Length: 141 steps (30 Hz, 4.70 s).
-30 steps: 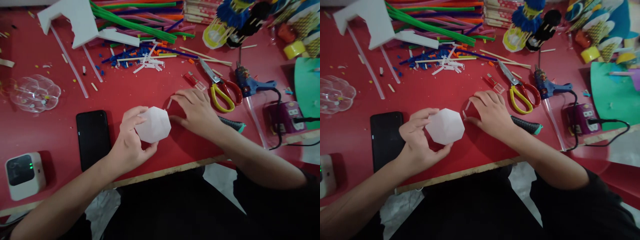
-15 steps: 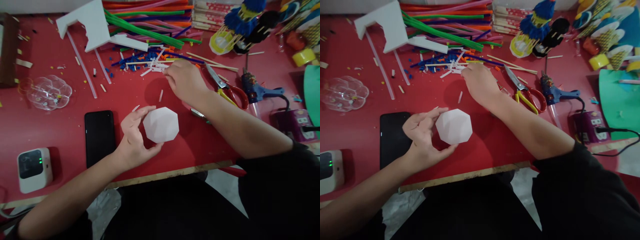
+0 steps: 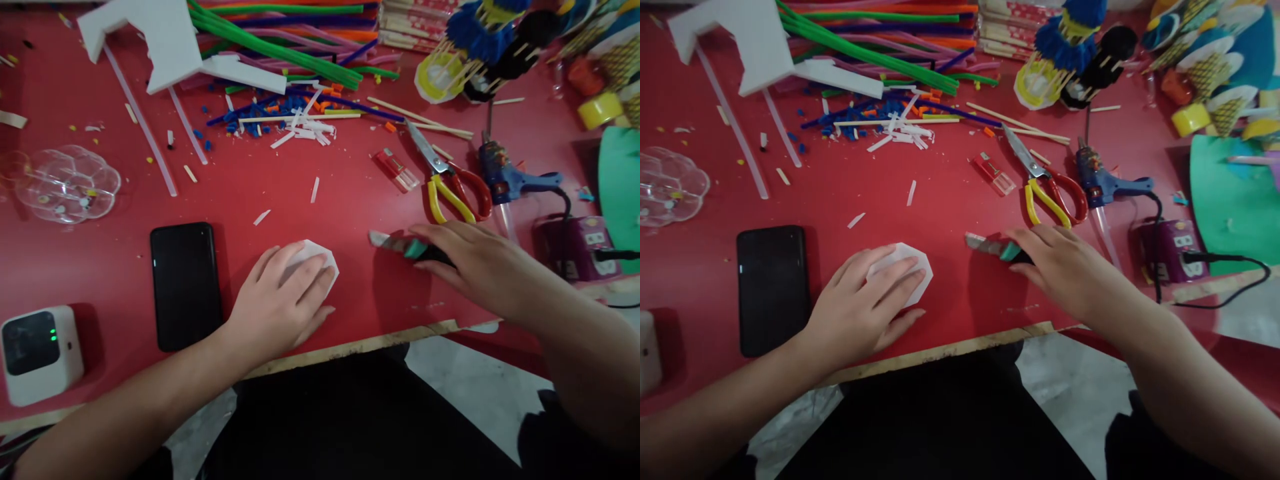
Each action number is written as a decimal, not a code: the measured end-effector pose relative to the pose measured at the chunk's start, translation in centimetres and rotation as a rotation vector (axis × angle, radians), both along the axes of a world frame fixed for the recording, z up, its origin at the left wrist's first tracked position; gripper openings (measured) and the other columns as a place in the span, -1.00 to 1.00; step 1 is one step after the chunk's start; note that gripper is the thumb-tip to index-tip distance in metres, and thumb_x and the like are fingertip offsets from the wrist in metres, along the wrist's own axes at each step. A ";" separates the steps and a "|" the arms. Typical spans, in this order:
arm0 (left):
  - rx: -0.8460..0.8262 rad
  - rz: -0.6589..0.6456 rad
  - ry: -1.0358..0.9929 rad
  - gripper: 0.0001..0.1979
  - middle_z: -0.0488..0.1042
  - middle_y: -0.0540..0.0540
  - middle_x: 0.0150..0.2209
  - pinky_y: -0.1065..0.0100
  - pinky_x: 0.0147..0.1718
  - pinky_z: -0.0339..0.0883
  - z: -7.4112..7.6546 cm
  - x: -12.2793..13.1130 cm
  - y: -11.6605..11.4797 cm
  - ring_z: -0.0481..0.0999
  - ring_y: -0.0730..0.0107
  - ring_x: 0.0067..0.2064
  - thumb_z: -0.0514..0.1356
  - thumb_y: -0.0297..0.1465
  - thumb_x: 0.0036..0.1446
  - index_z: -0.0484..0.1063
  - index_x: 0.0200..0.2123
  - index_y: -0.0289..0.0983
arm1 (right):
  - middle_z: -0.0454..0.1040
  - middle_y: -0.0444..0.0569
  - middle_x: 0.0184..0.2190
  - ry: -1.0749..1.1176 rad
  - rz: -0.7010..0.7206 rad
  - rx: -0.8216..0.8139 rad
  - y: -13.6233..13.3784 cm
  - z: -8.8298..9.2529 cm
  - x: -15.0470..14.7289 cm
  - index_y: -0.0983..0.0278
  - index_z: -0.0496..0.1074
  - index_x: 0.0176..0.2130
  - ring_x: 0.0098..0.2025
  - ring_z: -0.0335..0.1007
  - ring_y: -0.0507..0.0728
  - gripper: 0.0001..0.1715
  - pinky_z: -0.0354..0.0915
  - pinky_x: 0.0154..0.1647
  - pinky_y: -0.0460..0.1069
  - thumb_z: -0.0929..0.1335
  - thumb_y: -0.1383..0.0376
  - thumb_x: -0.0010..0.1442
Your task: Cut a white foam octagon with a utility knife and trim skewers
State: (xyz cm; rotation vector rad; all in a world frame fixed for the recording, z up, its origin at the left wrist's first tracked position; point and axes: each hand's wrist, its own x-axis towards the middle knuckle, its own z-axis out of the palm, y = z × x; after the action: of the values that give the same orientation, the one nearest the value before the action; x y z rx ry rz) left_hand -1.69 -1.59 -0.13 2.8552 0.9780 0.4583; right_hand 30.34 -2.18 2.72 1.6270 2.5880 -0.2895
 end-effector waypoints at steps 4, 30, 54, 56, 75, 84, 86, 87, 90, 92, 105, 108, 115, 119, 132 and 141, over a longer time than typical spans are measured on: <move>-0.068 -0.075 0.008 -0.65 0.53 -0.13 0.12 -0.04 0.22 0.28 -0.5 0.0 0.2 0.37 -0.05 0.27 0.16 -0.39 0.28 0.46 0.12 -0.27 | 0.55 0.09 -0.23 0.216 0.013 -0.028 -0.6 -0.4 -1.7 0.34 0.34 0.17 -0.29 0.54 0.19 -0.56 0.48 -0.24 0.09 0.18 0.27 0.40; -0.120 -0.082 -0.019 -0.53 0.44 -0.39 0.19 0.00 0.28 0.27 -0.5 0.6 0.8 0.36 -0.08 0.29 0.07 -0.44 0.21 0.39 0.14 -0.57 | 0.60 0.03 -0.28 0.524 -0.080 -0.302 -0.5 0.4 -8.3 0.32 0.29 0.31 -0.28 0.53 0.12 -0.43 0.47 -0.22 0.03 0.19 0.37 0.36; -0.088 -0.051 0.012 -0.60 0.43 -0.34 0.22 0.03 0.28 0.27 -1.3 0.8 0.6 0.34 0.03 0.31 0.01 -0.45 0.33 0.34 0.17 -0.48 | 0.58 -0.01 -0.31 0.485 -0.038 -0.274 -0.2 0.5 -8.3 0.32 0.36 0.26 -0.36 0.45 0.06 -0.43 0.44 -0.26 -0.03 0.18 0.40 0.32; -0.079 -0.045 0.020 -0.60 0.44 -0.31 0.22 0.04 0.29 0.26 -1.2 0.8 0.6 0.35 0.03 0.31 0.01 -0.45 0.34 0.34 0.18 -0.47 | 0.56 -0.03 -0.36 0.466 -0.025 -0.271 -0.2 0.4 -8.2 0.33 0.35 0.26 -0.39 0.44 0.05 -0.43 0.44 -0.29 -0.05 0.18 0.40 0.32; -0.120 -0.020 0.009 -0.61 0.48 -0.32 0.18 -0.01 0.24 0.35 -0.9 0.9 0.5 0.37 -0.02 0.29 0.06 -0.47 0.32 0.39 0.17 -0.41 | 0.56 0.04 -0.32 0.395 -0.015 -0.221 -1.4 -0.2 -8.0 0.40 0.30 0.30 -0.38 0.46 0.07 -0.40 0.48 -0.28 0.00 0.17 0.40 0.32; -0.134 -0.015 0.009 -0.61 0.46 -0.30 0.20 -0.01 0.24 0.35 -0.7 0.9 0.6 0.40 0.01 0.28 0.07 -0.46 0.33 0.39 0.17 -0.40 | 0.49 -0.03 -0.37 0.381 -0.034 -0.242 -2.6 -0.1 -7.4 0.33 0.27 0.33 -0.44 0.40 0.04 -0.40 0.45 -0.35 -0.05 0.19 0.37 0.34; -0.125 -0.018 0.020 -0.62 0.44 -0.30 0.22 0.00 0.24 0.35 -0.6 0.9 0.6 0.40 0.02 0.28 0.06 -0.45 0.33 0.39 0.17 -0.41 | 0.48 -0.03 -0.38 0.376 -0.036 -0.233 -3.0 -0.2 -7.3 0.34 0.25 0.33 -0.46 0.40 0.03 -0.40 0.45 -0.36 -0.05 0.18 0.37 0.35; -0.123 -0.021 0.023 -0.62 0.44 -0.30 0.22 0.00 0.25 0.35 -0.6 0.9 0.6 0.39 0.02 0.28 0.07 -0.45 0.34 0.39 0.16 -0.42 | 0.48 -0.04 -0.39 0.376 -0.033 -0.223 -3.1 -0.3 -7.3 0.34 0.25 0.33 -0.46 0.39 0.03 -0.40 0.44 -0.37 -0.05 0.18 0.36 0.36; -0.115 -0.024 0.022 -0.62 0.43 -0.30 0.23 0.01 0.25 0.34 -0.6 0.9 0.6 0.39 0.03 0.29 0.07 -0.44 0.34 0.39 0.17 -0.43 | 0.47 -0.04 -0.40 0.365 -0.031 -0.202 -3.6 -0.4 -7.2 0.36 0.25 0.33 -0.47 0.40 0.03 -0.41 0.44 -0.38 -0.05 0.16 0.35 0.37; -0.118 -0.020 0.019 -0.61 0.43 -0.30 0.23 0.01 0.26 0.34 -0.6 1.0 0.6 0.39 0.02 0.29 0.08 -0.43 0.34 0.38 0.18 -0.44 | 0.48 -0.03 -0.39 0.360 -0.038 -0.199 -3.9 -0.4 -7.2 0.39 0.26 0.32 -0.47 0.40 0.03 -0.41 0.44 -0.38 -0.04 0.15 0.36 0.37; -0.085 -0.039 -0.009 -0.61 0.47 -0.31 0.19 0.01 0.19 0.38 -0.8 0.7 0.9 0.42 0.00 0.26 0.09 -0.41 0.33 0.38 0.17 -0.42 | 0.42 -0.10 -0.40 0.479 -0.112 -0.156 -5.9 0.1 -4.9 0.25 0.27 0.32 -0.47 0.37 0.00 -0.43 0.40 -0.42 -0.10 0.22 0.39 0.36; 0.003 -0.028 -0.012 -0.62 0.53 -0.28 0.11 0.06 0.04 0.46 -0.7 0.5 1.0 0.50 0.00 0.16 0.12 -0.34 0.31 0.42 0.11 -0.40 | 0.47 -0.02 -0.30 0.295 -0.114 0.106 -5.6 -0.6 -3.1 0.23 0.30 0.30 -0.35 0.45 0.08 -0.44 0.41 -0.34 -0.03 0.26 0.37 0.35; -0.049 0.083 -0.108 -0.62 0.54 -0.29 0.00 0.04 -0.08 0.44 -0.4 0.2 0.9 0.53 -0.02 -0.02 0.15 -0.29 0.24 0.37 0.07 -0.35 | 0.49 0.10 -0.09 -0.019 -0.156 0.332 -3.5 -1.9 -0.2 0.10 0.52 0.07 -0.07 0.43 0.30 -0.59 0.36 -0.13 0.17 0.24 0.37 0.35; -0.112 0.239 -0.228 -0.60 0.46 -0.32 0.07 -0.05 0.11 0.33 -0.6 -0.1 1.1 0.45 -0.04 0.13 0.15 -0.39 0.20 0.28 0.11 -0.32 | 0.54 0.09 -0.06 0.100 -0.028 0.406 -1.7 -1.7 -2.0 0.16 0.55 0.00 -0.02 0.41 0.28 -0.73 0.27 -0.03 0.16 0.34 0.29 0.34; -0.278 0.311 -0.146 -0.47 0.23 -0.43 0.33 -0.24 0.31 0.03 -1.6 -0.6 1.4 0.12 -0.14 0.41 0.07 -0.19 0.32 0.16 0.24 -0.34 | 0.57 -0.01 -0.26 0.204 -0.020 0.081 9.9 -2.9 -10.6 0.20 0.54 -0.25 -0.14 0.40 0.21 -0.80 0.06 -0.05 0.14 0.32 0.25 0.36; -0.438 0.373 -0.625 -0.51 0.13 -0.31 0.40 -0.21 0.34 0.05 -1.2 -0.9 1.7 0.05 -0.05 0.44 0.08 -0.19 0.36 0.16 0.28 -0.20 | 0.58 0.00 -0.13 0.760 -0.133 -0.120 14.9 -1.7 -14.0 0.26 0.48 -0.23 -0.08 0.47 0.16 -0.75 0.34 -0.01 0.11 0.32 0.55 0.18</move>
State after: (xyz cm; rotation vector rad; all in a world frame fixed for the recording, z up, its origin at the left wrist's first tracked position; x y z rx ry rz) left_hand -2.56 0.12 -1.35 1.9517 1.2664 0.9519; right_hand 16.34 12.73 1.03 1.9170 2.8435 -1.2656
